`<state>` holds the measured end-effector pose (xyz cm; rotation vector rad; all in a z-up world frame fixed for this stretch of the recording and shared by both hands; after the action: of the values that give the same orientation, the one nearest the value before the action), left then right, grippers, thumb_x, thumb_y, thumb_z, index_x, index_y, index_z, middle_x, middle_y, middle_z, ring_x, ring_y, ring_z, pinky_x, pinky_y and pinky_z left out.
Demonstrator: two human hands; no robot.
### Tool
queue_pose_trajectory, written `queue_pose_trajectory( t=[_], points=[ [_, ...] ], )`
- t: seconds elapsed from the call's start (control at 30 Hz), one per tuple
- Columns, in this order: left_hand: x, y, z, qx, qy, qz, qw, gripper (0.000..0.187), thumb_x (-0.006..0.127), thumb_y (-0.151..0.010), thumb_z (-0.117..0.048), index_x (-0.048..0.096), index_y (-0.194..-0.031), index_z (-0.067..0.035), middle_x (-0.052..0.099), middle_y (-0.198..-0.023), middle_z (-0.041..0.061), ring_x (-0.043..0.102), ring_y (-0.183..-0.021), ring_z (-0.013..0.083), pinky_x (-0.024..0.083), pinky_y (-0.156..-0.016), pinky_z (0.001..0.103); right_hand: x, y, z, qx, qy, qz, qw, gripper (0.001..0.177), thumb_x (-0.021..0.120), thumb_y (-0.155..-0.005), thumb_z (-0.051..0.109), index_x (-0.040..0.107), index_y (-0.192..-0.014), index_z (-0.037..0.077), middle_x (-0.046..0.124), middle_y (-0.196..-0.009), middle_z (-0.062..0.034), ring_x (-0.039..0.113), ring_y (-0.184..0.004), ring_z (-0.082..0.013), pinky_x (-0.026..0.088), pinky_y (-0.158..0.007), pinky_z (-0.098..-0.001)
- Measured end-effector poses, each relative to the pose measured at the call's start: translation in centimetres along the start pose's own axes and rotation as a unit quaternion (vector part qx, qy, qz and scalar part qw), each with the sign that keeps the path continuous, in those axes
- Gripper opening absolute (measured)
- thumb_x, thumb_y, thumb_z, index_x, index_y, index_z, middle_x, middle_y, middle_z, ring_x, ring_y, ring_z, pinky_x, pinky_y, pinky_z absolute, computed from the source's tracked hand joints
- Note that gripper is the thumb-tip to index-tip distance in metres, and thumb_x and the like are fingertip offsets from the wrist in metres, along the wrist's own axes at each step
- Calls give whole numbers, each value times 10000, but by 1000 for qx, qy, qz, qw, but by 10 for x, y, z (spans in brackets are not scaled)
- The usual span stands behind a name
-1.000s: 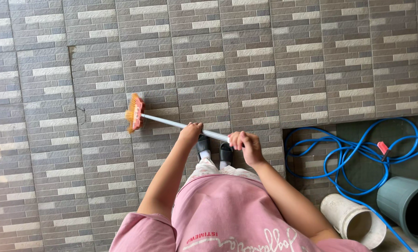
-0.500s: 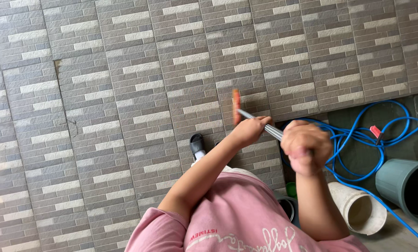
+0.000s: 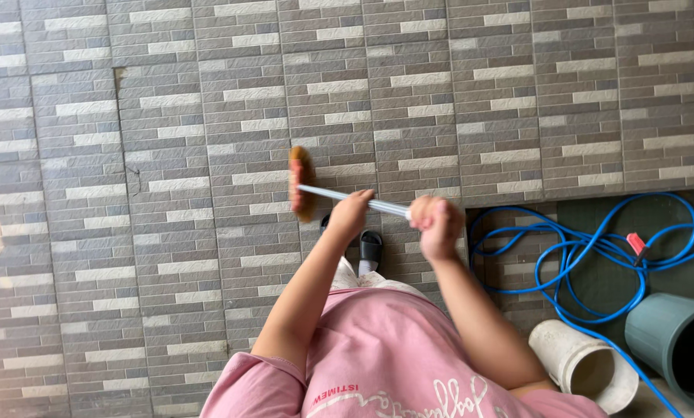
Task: The person sweeps a tiled floor using a broom, pushing the broom head across the tiles while walking.
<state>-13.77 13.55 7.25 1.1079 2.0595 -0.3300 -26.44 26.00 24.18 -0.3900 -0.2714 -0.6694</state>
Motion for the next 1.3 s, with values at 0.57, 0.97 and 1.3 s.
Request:
queue_pose_trajectory(
  t=[0.57,0.97,1.3],
  points=[
    [13,-14,-136,143,51,-10,988,161,624,-963,-120,613,-1122,-97,714,-1073,126,707,-982,375,574,-795,478,-54,-26,141,-115,43,-26,992,484,425,-1075,250,323,-618,128,392,-500,-48,359,-367,-166,408,-505,-351],
    [33,4,-142,167,106,92,976,337,643,-909,-109,535,-1225,-62,702,-1074,171,712,-941,391,566,-758,500,67,-14,168,-177,238,152,943,419,540,-1022,222,464,-643,60,503,-547,-29,520,-472,-184,433,-577,-329],
    [-8,89,52,-30,-3,59,998,171,512,-975,-44,581,-1123,-94,694,-1155,163,705,-985,400,579,-804,490,69,58,-1,40,-44,90,994,459,501,-1046,287,353,-643,124,446,-574,-26,439,-532,-169,403,-595,-321]
  ],
)
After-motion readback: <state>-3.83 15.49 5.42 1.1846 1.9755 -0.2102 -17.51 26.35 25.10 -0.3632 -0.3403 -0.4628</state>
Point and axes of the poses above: each hand's wrist, its own y-axis away from the middle knuckle, its own x-axis out of the palm, z = x × y, the point moved 6 cm from there along -y, towards the middle knuckle
